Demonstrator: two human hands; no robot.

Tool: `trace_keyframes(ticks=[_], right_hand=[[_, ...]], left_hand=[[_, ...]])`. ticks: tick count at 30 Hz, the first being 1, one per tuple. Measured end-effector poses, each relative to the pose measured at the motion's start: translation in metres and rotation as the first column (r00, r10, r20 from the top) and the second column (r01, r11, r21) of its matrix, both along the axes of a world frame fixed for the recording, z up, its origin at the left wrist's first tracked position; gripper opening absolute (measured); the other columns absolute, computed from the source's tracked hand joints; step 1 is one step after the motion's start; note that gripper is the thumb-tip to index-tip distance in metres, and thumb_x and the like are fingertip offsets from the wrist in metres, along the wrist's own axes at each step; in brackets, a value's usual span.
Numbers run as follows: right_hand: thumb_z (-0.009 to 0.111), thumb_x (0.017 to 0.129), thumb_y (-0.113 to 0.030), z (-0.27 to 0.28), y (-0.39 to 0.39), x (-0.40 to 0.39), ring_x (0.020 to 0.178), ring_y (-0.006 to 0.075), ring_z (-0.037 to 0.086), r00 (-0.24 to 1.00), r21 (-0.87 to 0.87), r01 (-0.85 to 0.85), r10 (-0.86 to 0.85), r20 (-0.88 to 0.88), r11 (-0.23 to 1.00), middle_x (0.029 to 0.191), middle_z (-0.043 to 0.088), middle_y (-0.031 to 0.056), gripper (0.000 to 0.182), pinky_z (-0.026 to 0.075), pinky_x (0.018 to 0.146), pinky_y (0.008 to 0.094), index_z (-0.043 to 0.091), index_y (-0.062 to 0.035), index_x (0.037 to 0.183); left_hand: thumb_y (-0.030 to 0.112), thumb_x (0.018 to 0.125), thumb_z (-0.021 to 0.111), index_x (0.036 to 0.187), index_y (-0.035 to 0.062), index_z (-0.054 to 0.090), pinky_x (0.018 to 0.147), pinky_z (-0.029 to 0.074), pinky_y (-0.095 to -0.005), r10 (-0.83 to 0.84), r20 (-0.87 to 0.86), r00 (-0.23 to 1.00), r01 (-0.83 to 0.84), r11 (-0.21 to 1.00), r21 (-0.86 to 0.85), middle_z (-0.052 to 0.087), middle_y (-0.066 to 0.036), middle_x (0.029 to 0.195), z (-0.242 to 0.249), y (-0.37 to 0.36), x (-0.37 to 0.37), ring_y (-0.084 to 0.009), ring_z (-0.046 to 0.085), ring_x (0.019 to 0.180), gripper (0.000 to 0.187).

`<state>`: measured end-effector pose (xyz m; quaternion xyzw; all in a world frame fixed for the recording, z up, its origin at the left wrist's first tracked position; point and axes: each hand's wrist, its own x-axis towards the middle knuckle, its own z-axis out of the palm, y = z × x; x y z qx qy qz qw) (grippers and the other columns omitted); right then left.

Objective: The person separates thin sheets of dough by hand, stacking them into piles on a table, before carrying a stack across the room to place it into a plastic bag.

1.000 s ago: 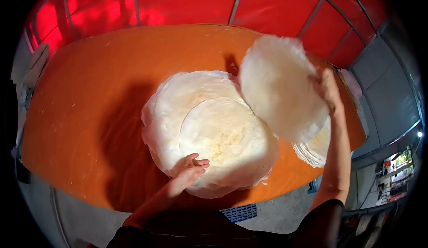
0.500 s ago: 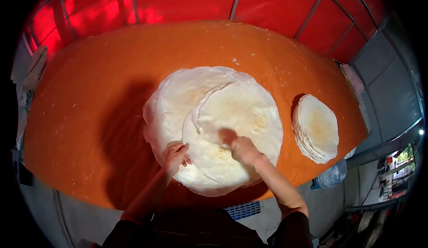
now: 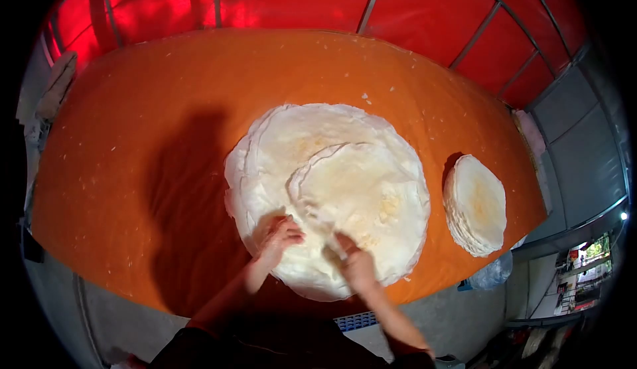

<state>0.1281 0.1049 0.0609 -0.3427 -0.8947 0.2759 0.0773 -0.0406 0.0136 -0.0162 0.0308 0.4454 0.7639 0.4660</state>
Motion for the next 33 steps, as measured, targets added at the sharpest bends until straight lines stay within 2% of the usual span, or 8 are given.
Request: trace_keyframes(ticks=[4,10,14,18,19,23,30,33], right_hand=[[0.057,0.082,-0.023,0.054,0.144,0.035,0.063,0.0160,0.045,0.927,0.081,0.008,0.023,-0.373,0.997,0.066,0.047,0.0040,0.019,0.040,0.057,0.0305,0.052,-0.0042,0.082],[0.057,0.069,-0.006,0.235,0.158,-0.036,0.054,0.0279,0.051,0.998,0.662,0.005,0.033,-0.045,0.749,0.063,0.054,0.0154,0.017,0.039,0.049,0.0357,0.058,-0.0049,0.085],[0.055,0.064,-0.005,0.178,0.122,-0.097,0.068,0.0297,0.059,0.981,0.826,-0.124,0.195,0.017,0.550,0.078,0.061,0.0144,0.029,0.048,0.059,0.0385,0.060,-0.0076,0.092],[0.057,0.071,-0.009,-0.013,0.126,-0.131,0.073,0.0315,0.059,0.909,0.355,-0.377,0.415,-0.035,0.855,0.076,0.060,0.0192,0.012,0.046,0.065,0.0378,0.061,0.0002,0.077],[0.057,0.069,-0.011,-0.001,0.099,-0.137,0.071,0.0319,0.058,0.795,0.302,-0.555,0.388,0.466,0.775,0.070,0.060,0.0193,0.012,0.046,0.064,0.0384,0.060,0.0008,0.069],[0.056,0.065,-0.013,-0.004,0.092,-0.139,0.061,0.0290,0.060,0.914,0.414,-0.394,0.302,0.270,0.821,0.061,0.060,0.0148,0.013,0.047,0.061,0.0393,0.061,-0.0053,0.055],[0.060,0.061,-0.014,0.004,0.064,-0.152,0.065,0.0290,0.060,0.892,0.332,-0.385,0.254,0.374,0.861,0.068,0.061,0.0150,0.016,0.047,0.061,0.0416,0.064,-0.0027,0.071],[0.058,0.066,-0.019,-0.025,0.054,-0.159,0.068,0.0287,0.061,0.956,0.434,-0.169,0.255,-0.148,0.885,0.084,0.062,0.0149,0.034,0.048,0.062,0.0409,0.059,-0.0008,0.094]], left_hand=[[0.006,0.078,0.060,0.098,-0.0017,0.044,0.066,0.053,-0.0274,0.069,-0.005,0.998,-0.069,0.997,-0.038,0.055,-0.008,0.084,0.011,-0.006,-0.030,-0.0162,0.058,0.071,0.027],[0.003,0.077,0.059,0.094,-0.0028,0.046,0.071,0.053,-0.0276,-0.025,-0.110,0.994,0.021,0.999,-0.038,0.055,-0.008,0.084,0.019,-0.001,-0.037,-0.0158,0.058,0.074,0.022],[0.002,0.078,0.058,0.093,-0.0012,0.047,0.073,0.053,-0.0296,0.075,-0.175,0.982,-0.078,0.997,-0.007,0.054,-0.007,0.080,0.012,0.007,-0.048,-0.0148,0.057,0.074,0.019],[0.002,0.081,0.054,0.090,0.0001,0.046,0.072,0.053,-0.0338,0.094,0.000,0.996,-0.094,0.996,-0.011,0.054,-0.008,0.081,-0.006,0.011,-0.063,-0.0197,0.058,0.077,0.012],[0.002,0.082,0.052,0.089,0.0004,0.046,0.071,0.054,-0.0345,0.114,0.055,0.992,-0.115,0.993,0.010,0.054,-0.009,0.082,-0.009,0.012,-0.063,-0.0212,0.058,0.078,0.010],[0.005,0.084,0.050,0.087,0.0027,0.045,0.069,0.054,-0.0382,0.095,0.315,0.944,-0.166,0.964,0.206,0.053,-0.008,0.083,-0.004,0.011,-0.069,-0.0264,0.059,0.080,0.006],[0.017,0.072,0.069,0.087,0.0084,0.049,0.060,0.051,-0.0388,0.173,0.019,0.985,-0.164,0.959,-0.233,0.054,-0.004,0.086,-0.011,0.039,-0.068,-0.0175,0.055,0.073,0.027],[0.022,0.066,0.076,0.088,0.0102,0.051,0.056,0.049,-0.0345,0.213,-0.007,0.977,-0.200,0.908,-0.367,0.054,-0.001,0.087,0.023,0.047,-0.068,-0.0153,0.053,0.073,0.035]])
